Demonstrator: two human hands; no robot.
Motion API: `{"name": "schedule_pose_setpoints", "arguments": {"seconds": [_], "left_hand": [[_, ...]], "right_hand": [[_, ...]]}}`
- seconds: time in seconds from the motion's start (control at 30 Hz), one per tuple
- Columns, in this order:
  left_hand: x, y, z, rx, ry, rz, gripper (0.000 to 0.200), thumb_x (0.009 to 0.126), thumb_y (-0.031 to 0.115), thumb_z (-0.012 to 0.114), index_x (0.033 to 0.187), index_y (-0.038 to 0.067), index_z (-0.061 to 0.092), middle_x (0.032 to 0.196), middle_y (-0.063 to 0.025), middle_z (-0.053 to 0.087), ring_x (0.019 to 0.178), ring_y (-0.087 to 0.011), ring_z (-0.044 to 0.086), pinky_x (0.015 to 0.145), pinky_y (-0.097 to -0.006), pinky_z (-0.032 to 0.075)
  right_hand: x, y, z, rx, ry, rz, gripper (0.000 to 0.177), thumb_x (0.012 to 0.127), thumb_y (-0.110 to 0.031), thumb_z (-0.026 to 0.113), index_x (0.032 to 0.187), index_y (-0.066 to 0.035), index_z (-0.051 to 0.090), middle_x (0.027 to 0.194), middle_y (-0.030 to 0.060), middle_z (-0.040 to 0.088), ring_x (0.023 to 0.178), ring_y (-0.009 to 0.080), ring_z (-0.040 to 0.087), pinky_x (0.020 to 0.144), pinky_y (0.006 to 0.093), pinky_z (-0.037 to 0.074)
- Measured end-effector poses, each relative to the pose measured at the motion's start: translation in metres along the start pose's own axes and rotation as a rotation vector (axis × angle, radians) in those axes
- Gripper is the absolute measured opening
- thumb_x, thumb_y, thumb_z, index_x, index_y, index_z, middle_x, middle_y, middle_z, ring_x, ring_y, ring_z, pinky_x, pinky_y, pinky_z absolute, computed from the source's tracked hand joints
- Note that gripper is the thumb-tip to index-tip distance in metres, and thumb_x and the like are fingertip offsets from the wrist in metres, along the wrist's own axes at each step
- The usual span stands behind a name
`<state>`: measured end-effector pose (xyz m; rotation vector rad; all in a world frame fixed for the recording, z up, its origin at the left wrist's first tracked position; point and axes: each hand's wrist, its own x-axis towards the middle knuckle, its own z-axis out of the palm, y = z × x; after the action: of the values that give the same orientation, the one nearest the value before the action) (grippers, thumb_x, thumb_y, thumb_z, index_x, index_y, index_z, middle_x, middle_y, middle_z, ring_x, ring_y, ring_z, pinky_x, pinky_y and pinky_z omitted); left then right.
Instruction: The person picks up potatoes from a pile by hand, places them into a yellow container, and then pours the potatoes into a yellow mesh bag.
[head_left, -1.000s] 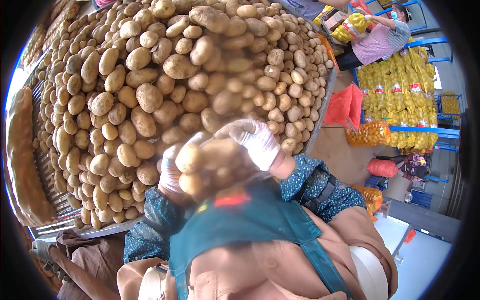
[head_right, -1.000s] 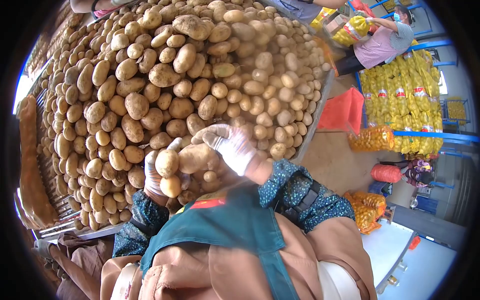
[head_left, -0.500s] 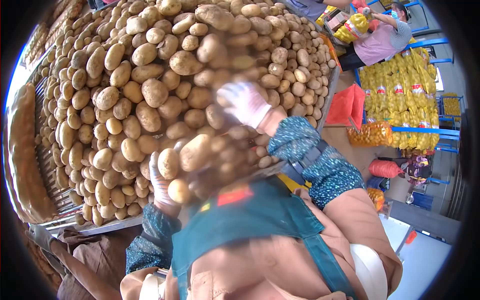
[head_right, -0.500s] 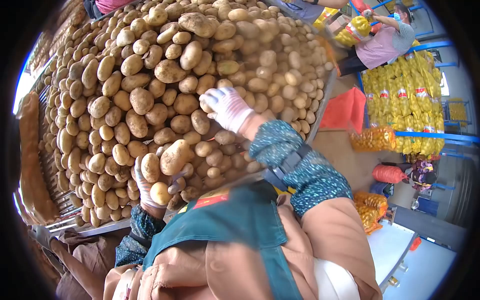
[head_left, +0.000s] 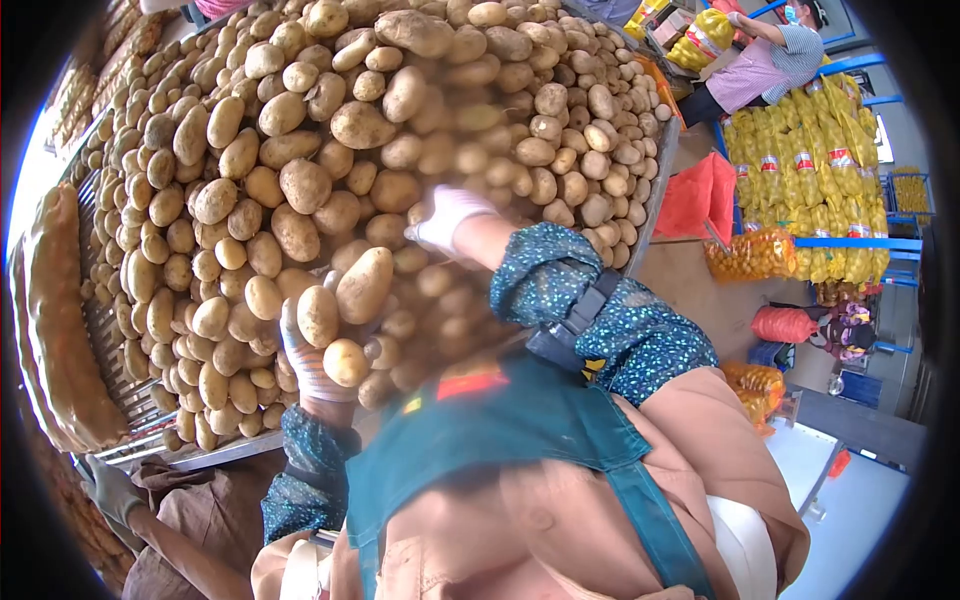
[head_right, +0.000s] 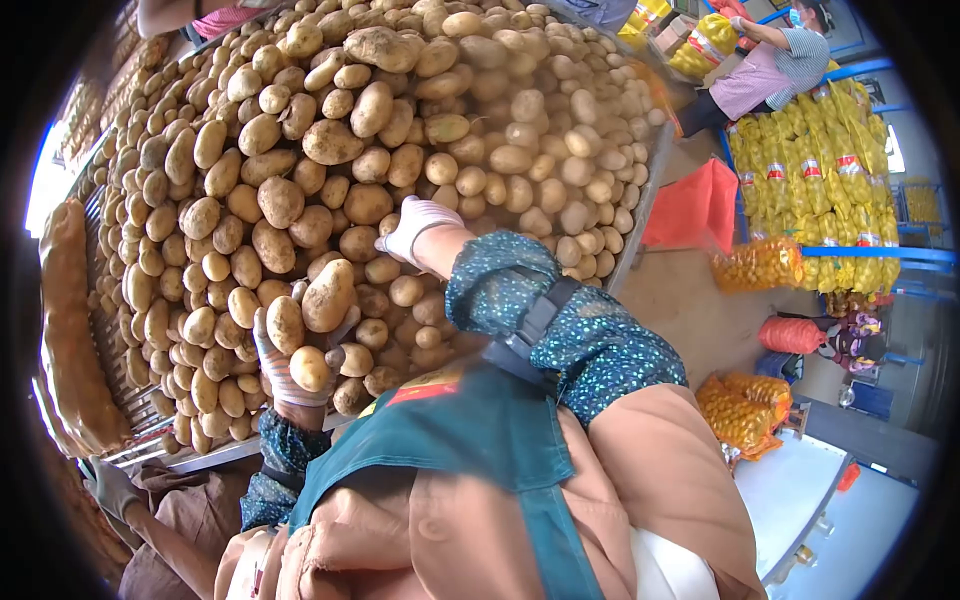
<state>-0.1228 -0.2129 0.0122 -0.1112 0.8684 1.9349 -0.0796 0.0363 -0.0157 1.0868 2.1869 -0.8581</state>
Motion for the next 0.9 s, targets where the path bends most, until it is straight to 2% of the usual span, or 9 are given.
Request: {"name": "schedule_pose_setpoints", "arguments": {"seconds": [0.17, 0.27, 0.37, 0.5, 0.57, 0.73, 0.77, 0.87, 0.9], "left_hand": [[-0.007, -0.002, 0.017, 0.036, 0.162, -0.026, 0.079, 0.095, 0.07, 0.033, 0.149, 0.013, 0.039, 0.147, -0.0112, 0.048, 0.119, -0.0347, 0.058, 0.066, -0.033, 0.051], [-0.016, -0.011, 0.04, 0.17, 0.236, 0.09, 0.077, 0.095, 0.069, 0.033, 0.149, 0.014, 0.04, 0.148, -0.0111, 0.047, 0.121, -0.0359, 0.057, 0.068, -0.0337, 0.051], [-0.014, -0.008, 0.005, -0.084, -0.173, -0.204, 0.066, 0.098, 0.057, 0.042, 0.148, 0.015, 0.038, 0.15, -0.0099, 0.044, 0.131, -0.0313, 0.05, 0.094, -0.0408, 0.05], [-0.006, -0.043, 0.024, -0.013, -0.139, -0.212, 0.067, 0.093, 0.052, 0.056, 0.147, 0.016, 0.038, 0.151, -0.0149, 0.04, 0.132, -0.0424, 0.045, 0.106, -0.056, 0.045], [-0.007, -0.08, 0.038, 0.415, -0.384, 0.155, 0.065, 0.092, 0.039, 0.063, 0.147, 0.019, 0.035, 0.15, -0.0141, 0.042, 0.133, -0.0393, 0.045, 0.109, -0.0545, 0.044], [-0.004, -0.124, 0.1, 0.098, -0.246, -0.659, 0.062, 0.092, 0.056, 0.056, 0.139, 0.016, 0.047, 0.138, -0.0141, 0.054, 0.118, -0.0355, 0.061, 0.08, -0.0411, 0.062], [-0.01, -0.144, 0.11, 0.19, -0.174, -0.673, 0.065, 0.092, 0.061, 0.049, 0.138, 0.015, 0.05, 0.136, -0.015, 0.055, 0.113, -0.0368, 0.063, 0.07, -0.04, 0.062], [-0.021, -0.207, 0.127, 0.368, -0.204, -0.809, 0.071, 0.091, 0.064, 0.047, 0.137, 0.01, 0.051, 0.134, -0.0176, 0.057, 0.114, -0.0406, 0.061, 0.069, -0.0445, 0.055], [-0.021, -0.217, 0.122, 0.37, -0.332, -0.928, 0.071, 0.092, 0.062, 0.049, 0.135, 0.007, 0.051, 0.134, -0.0175, 0.056, 0.117, -0.0386, 0.057, 0.086, -0.0495, 0.05]], "right_hand": [[0.022, 0.035, 0.013, 0.045, 0.073, -0.345, 0.071, 0.081, -0.044, 0.076, 0.135, -0.004, 0.054, 0.128, 0.0192, 0.062, 0.117, 0.0311, 0.061, 0.099, 0.0395, 0.048], [0.009, 0.08, 0.019, 0.857, -0.141, -0.489, 0.062, 0.086, -0.031, 0.073, 0.138, -0.005, 0.052, 0.122, 0.0153, 0.063, 0.104, 0.025, 0.064, 0.087, 0.0367, 0.054], [-0.058, 0.111, 0.009, 1.535, -0.446, -0.444, 0.049, 0.089, -0.025, 0.068, 0.131, -0.003, 0.055, 0.115, 0.0155, 0.065, 0.095, 0.0258, 0.068, 0.082, 0.0305, 0.057], [-0.09, 0.164, 0.043, 1.892, -0.494, -0.491, 0.049, 0.09, -0.022, 0.066, 0.132, 0.0, 0.053, 0.119, 0.0159, 0.064, 0.104, 0.0265, 0.066, 0.093, 0.0364, 0.054], [-0.113, 0.19, 0.057, 1.974, -0.441, -0.528, 0.051, 0.09, -0.021, 0.066, 0.134, 0.0, 0.052, 0.121, 0.0162, 0.064, 0.109, 0.0267, 0.064, 0.097, 0.0386, 0.052], [-0.202, 0.266, 0.113, 2.187, -0.284, -0.33, 0.056, 0.09, -0.025, 0.068, 0.137, 0.001, 0.05, 0.125, 0.0179, 0.063, 0.113, 0.0279, 0.063, 0.098, 0.0433, 0.052], [-0.212, 0.286, 0.143, 2.221, -0.188, -0.27, 0.052, 0.091, -0.029, 0.066, 0.131, 0.0, 0.052, 0.115, 0.0182, 0.065, 0.099, 0.028, 0.066, 0.084, 0.0422, 0.056], [-0.245, 0.334, 0.221, 2.328, -0.008, 0.039, 0.049, 0.093, -0.034, 0.064, 0.126, 0.0, 0.054, 0.103, 0.0199, 0.068, 0.085, 0.0301, 0.068, 0.069, 0.043, 0.058], [-0.259, 0.345, 0.238, 2.438, 0.006, 0.105, 0.047, 0.094, -0.033, 0.063, 0.125, 0.0, 0.053, 0.103, 0.0217, 0.067, 0.083, 0.0336, 0.068, 0.07, 0.0448, 0.057]]}}
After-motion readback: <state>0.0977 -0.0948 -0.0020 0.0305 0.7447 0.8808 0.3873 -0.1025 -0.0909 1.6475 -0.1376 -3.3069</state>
